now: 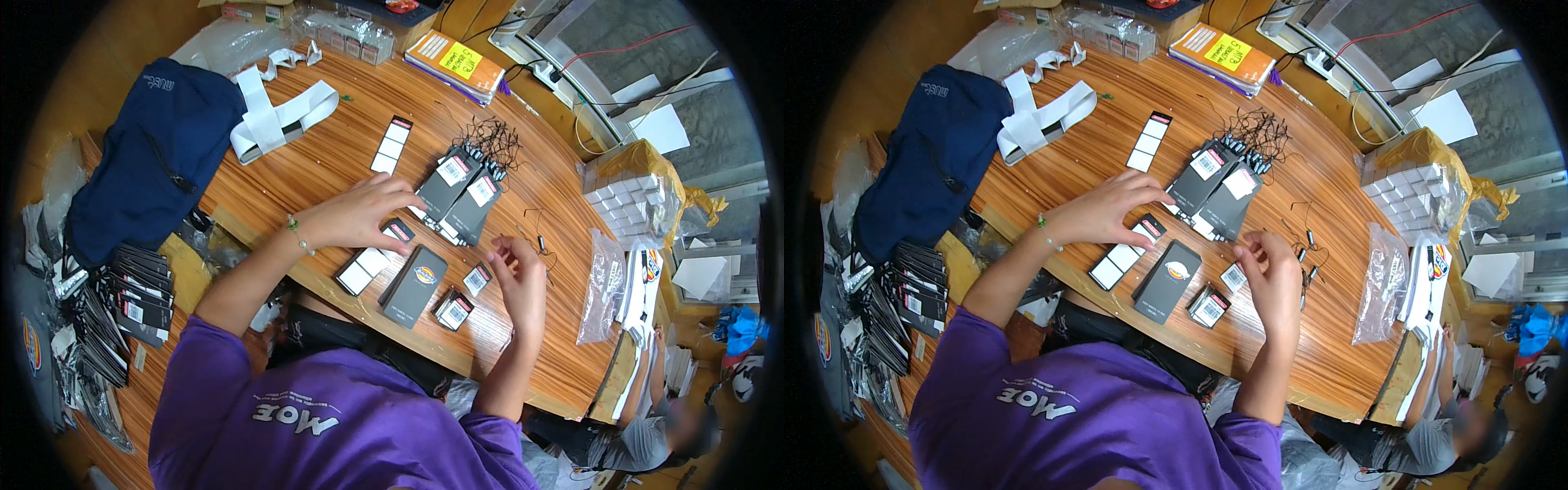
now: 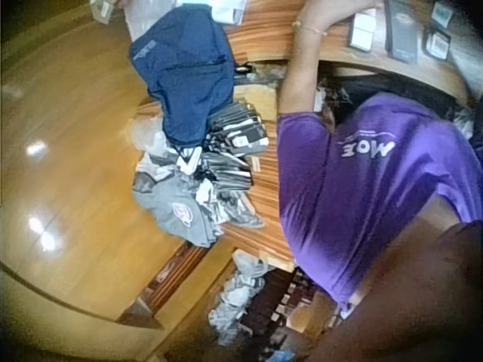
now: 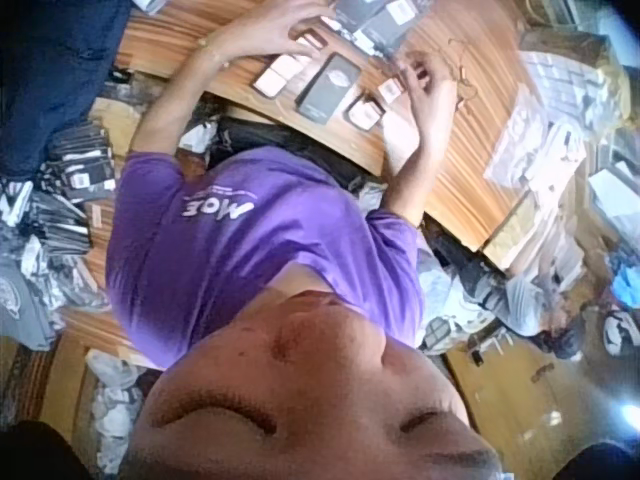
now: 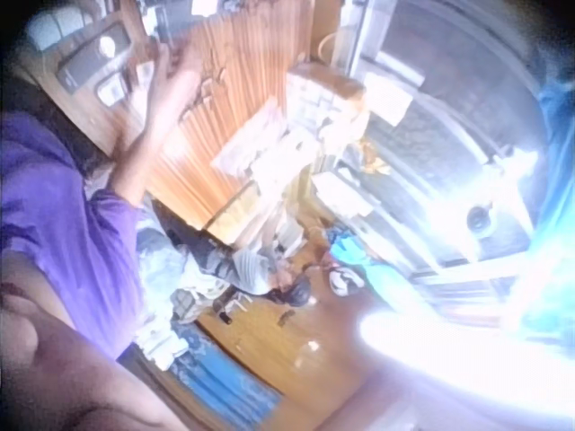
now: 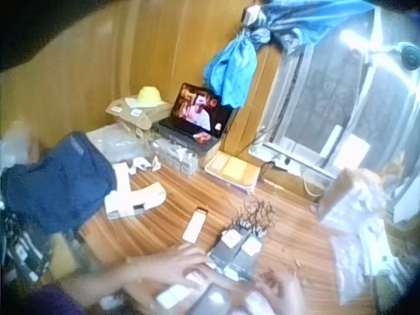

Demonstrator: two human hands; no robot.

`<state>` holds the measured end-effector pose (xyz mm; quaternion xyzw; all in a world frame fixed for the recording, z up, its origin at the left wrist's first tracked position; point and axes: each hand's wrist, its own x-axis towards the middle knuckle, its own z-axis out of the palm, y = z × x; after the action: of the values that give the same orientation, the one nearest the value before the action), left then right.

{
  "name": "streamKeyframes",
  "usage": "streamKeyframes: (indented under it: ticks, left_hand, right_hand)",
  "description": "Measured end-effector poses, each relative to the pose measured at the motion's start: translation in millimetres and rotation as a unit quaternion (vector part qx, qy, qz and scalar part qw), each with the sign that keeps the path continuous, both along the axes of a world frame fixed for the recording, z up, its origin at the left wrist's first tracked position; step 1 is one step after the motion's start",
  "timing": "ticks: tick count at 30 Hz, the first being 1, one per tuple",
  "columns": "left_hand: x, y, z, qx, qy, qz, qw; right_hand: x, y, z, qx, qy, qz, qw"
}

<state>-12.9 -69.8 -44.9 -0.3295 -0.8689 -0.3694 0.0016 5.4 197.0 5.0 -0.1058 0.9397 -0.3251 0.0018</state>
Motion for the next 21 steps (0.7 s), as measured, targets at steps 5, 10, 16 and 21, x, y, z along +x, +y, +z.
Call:
streamKeyframes:
  ticks: [5,10,16,21]
  left_hand:
    - [26,44,-3,-0.046,0.059,-0.035,0.997]
    - [31,51,-17,-0.062,0.096,-0.019,0.993]
    - [29,52,-16,-0.047,0.076,-0.030,0.996]
    - [31,55,-6,0.013,0.093,-0.018,0.995]
  right_hand:
    - [30,20,-31,0.078,0.027,-0.056,0.995]
    - [64,15,-37,0.036,-0.045,-0.031,0.998]
    - [71,17,-49,0.017,-0.018,-0.028,0.999]
    - [47,26,-54,0.041,0.083,-0.105,0.990]
